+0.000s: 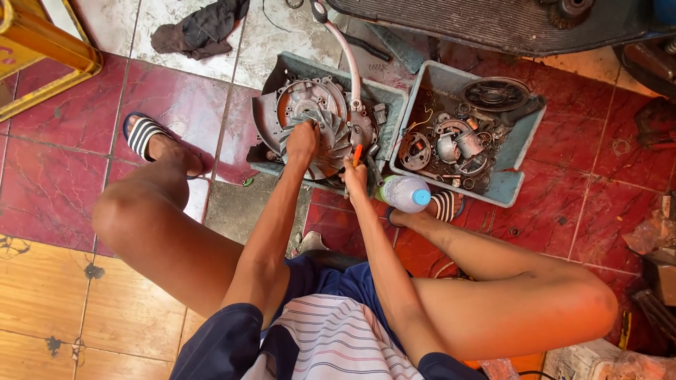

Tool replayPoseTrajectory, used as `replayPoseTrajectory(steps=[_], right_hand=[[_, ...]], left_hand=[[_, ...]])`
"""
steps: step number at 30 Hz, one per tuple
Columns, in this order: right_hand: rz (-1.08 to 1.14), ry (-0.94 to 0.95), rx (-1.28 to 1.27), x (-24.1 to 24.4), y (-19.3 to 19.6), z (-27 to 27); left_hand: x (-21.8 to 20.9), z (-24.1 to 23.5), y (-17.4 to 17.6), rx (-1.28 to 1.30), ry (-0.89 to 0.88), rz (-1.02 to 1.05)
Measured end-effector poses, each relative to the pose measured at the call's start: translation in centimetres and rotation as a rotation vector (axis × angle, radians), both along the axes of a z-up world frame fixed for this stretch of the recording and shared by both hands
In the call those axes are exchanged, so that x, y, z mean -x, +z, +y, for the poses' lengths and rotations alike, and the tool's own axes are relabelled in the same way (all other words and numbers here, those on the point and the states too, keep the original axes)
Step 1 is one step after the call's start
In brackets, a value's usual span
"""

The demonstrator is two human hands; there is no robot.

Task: Cleaning motorcycle engine components with a brush and cleaning fluid.

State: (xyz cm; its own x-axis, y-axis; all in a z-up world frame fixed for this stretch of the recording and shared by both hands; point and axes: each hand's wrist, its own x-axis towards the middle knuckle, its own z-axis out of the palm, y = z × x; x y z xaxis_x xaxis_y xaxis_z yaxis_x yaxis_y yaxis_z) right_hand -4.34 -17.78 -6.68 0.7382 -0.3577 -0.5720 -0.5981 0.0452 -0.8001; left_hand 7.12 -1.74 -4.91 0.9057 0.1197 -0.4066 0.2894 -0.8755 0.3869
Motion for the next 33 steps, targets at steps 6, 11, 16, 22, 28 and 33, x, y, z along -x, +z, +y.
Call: replayPoseTrajectory(steps=[6, 11, 16, 22, 28, 33], right_hand=[[0.010, -0.032, -0.099, -1.0, -3.1, -0.7], [0.068, 0.004, -0.116, -1.7, -0.3, 0.1], [0.097, -0.053, -0.238, -2.3, 1.4, 0.5], [0.124, -0.106, -0.259, -2.3, -0.8, 0.7], [0.125, -0.094, -0.107, -1.8, -0.8, 1.1], [0.072, 0.023, 0.174, -3.2, 6.6, 1.2]], left_hand=[[0.4, -0.2, 3.3, 0.001, -0.028, -0.013], [0.6, 0.0, 4.7, 0.070, -0.013, 0.007], [0.4, 0.2, 4.5, 0.075, -0.007, 0.018], [1.1, 0.5, 6.2, 0.146, 0.005, 0.045], [3.0, 1.6, 8.6, 0.356, 0.142, -0.005], [2.8, 3.6, 5.6, 0.489, 0.340, -0.016]])
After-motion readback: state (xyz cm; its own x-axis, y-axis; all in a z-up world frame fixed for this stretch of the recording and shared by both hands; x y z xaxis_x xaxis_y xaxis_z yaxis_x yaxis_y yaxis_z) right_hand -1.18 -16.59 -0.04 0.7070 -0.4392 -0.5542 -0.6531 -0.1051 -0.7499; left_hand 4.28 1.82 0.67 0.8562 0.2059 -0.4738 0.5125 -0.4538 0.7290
